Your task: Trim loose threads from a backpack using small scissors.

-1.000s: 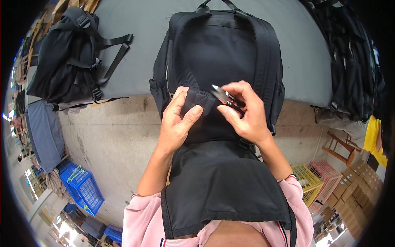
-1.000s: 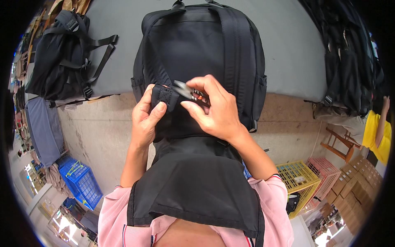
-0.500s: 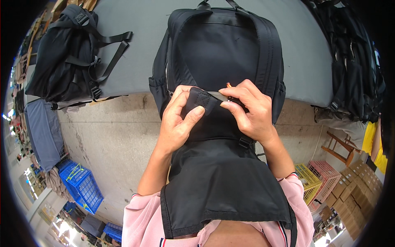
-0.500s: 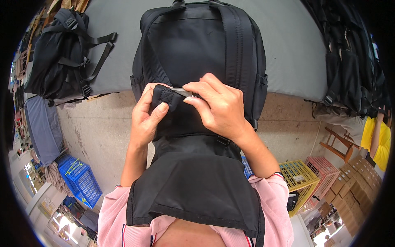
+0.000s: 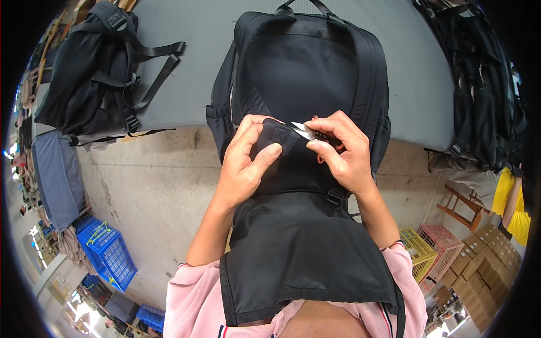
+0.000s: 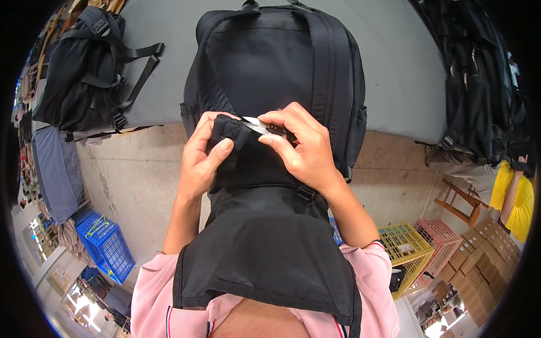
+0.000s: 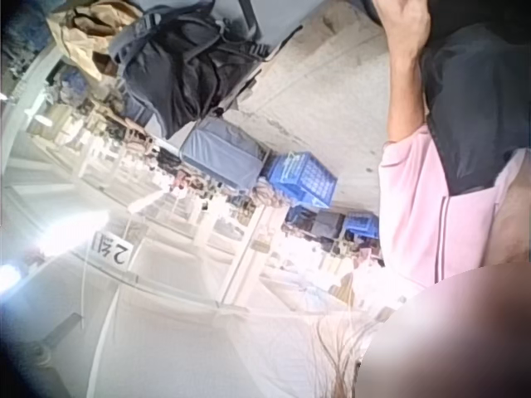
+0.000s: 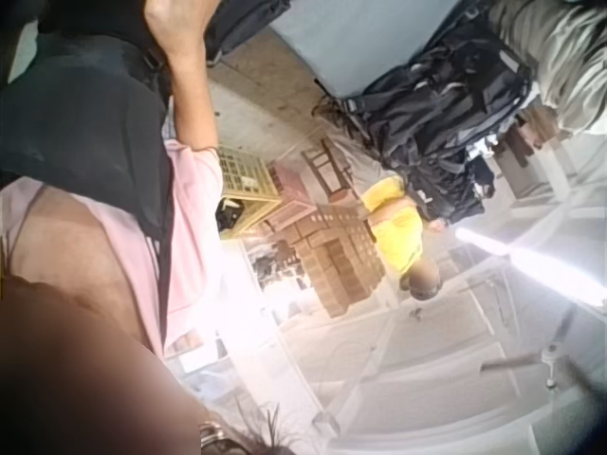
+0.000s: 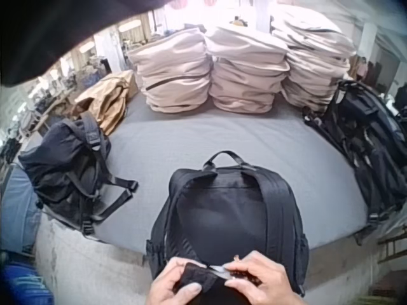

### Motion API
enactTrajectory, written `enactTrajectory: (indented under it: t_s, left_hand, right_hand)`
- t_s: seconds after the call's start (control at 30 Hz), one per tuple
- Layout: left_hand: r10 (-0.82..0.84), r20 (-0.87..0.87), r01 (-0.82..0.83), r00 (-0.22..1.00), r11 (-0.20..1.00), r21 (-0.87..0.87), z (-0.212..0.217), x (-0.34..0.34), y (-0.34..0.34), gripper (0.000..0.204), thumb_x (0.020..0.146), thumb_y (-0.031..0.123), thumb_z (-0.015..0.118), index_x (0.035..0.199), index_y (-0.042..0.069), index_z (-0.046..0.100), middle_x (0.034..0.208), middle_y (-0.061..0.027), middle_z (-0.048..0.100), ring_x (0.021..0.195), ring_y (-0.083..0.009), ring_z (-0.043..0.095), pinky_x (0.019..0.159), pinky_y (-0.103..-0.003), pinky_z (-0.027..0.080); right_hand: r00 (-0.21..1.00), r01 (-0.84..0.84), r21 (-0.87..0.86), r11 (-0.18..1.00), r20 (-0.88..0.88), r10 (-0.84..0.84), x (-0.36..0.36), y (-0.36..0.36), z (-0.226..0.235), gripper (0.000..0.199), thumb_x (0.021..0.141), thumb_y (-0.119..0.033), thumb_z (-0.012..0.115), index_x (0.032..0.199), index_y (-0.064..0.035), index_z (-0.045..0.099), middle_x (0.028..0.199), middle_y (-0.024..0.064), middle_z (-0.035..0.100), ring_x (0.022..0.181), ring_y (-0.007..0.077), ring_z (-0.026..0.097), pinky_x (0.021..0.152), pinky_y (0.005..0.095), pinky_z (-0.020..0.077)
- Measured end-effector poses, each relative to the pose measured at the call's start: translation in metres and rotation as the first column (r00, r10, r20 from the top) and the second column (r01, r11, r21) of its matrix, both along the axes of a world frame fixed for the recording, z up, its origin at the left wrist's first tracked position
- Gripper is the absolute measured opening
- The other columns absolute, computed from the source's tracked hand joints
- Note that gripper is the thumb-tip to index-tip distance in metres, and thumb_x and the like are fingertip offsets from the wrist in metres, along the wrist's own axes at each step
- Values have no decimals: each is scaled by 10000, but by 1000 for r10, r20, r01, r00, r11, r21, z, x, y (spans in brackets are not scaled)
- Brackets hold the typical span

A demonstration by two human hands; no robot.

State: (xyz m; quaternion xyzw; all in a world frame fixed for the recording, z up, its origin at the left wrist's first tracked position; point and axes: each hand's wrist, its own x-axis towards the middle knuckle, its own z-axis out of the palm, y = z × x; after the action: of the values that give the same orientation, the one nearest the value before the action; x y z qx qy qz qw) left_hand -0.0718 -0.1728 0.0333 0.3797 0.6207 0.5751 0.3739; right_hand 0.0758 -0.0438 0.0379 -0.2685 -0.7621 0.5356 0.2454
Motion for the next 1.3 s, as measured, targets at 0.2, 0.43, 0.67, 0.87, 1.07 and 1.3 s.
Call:
enactTrajectory:
  t_s: [0.2,0.43,0.67,0.87,1.07,1.3]
  left_hand:
    - [-14,-11,14,1000,1000,1,1,-1,1,258,850,134,609,1042,-36,577,1052,-89,524,974,-187,518,868,-285,403]
    - [72,-476,-30,876,995,95,-3,-17,33,266,779,103,644,977,-56,562,1071,-164,535,997,-332,505,864,-367,414]
    - [-185,-681,209,708,977,-48,-37,-71,111,395,797,339,688,952,-23,651,1148,-128,555,1061,-281,519,900,-354,426]
    - [-155,-598,221,786,974,38,-23,-94,86,259,909,262,566,945,44,701,1154,-91,585,1022,-219,564,861,-309,451]
    - [669,-228,-670,707,737,84,-54,-75,-38,170,910,158,576,988,28,654,1036,-62,618,923,-146,575,808,-282,461]
    - [479,9,-444,878,820,-361,-113,16,-99,406,903,342,586,1030,-40,536,877,-65,568,787,-131,520,709,-264,437]
  right_hand:
    - [998,-62,183,981,-5,64,-3,0,4,223,709,11,689,929,-11,654,772,80,584,633,161,552,554,271,440]
    - [974,162,-13,987,-156,-162,0,-11,1,249,736,-45,732,966,-28,637,762,26,531,594,89,468,522,201,362]
    - [991,-110,260,959,-48,127,-31,-24,-11,353,684,45,674,1011,-81,635,723,76,553,537,202,507,552,291,461]
    - [982,-165,412,896,150,112,-52,-27,-53,221,698,13,620,904,-68,606,806,79,615,638,269,610,563,348,481]
    - [982,-146,369,918,166,89,-50,-21,-61,162,678,2,616,830,-45,587,707,90,596,601,267,600,529,326,463]
    - [989,-86,251,964,135,53,-62,-23,-55,94,750,-21,636,838,-22,601,643,75,572,536,156,548,531,266,437]
